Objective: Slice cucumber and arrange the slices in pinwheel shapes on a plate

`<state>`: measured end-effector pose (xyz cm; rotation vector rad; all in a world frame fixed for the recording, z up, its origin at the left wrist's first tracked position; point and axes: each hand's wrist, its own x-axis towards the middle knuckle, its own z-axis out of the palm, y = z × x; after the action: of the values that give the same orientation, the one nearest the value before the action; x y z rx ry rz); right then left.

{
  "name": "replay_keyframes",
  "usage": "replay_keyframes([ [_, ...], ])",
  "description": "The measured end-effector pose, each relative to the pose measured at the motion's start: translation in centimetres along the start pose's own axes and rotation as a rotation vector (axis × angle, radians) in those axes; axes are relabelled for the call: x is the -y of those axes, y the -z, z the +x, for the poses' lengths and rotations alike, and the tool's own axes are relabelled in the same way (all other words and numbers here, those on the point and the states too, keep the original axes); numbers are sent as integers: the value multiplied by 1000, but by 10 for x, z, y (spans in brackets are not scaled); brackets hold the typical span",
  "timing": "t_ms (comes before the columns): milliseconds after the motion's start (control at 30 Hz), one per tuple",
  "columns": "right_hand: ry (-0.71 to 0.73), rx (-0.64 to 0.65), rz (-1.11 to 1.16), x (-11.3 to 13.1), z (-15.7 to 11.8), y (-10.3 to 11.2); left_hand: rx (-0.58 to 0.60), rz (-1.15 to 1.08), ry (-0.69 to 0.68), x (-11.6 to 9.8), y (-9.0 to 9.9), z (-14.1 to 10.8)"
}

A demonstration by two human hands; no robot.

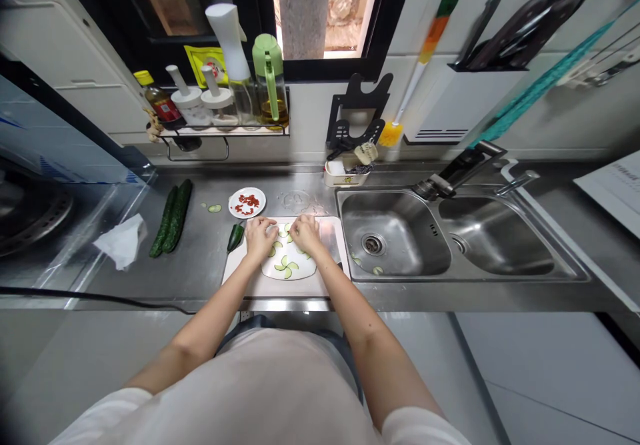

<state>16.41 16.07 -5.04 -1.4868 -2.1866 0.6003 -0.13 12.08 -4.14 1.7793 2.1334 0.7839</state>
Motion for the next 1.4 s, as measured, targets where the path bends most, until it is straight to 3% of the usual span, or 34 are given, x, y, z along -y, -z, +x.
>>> replay_keyframes([
  [367, 42, -12, -87, -6, 1, -13, 33, 76, 52, -7, -24, 6],
  [1400, 17, -23, -142, -2, 2, -15, 77, 141, 54, -7, -34, 8],
])
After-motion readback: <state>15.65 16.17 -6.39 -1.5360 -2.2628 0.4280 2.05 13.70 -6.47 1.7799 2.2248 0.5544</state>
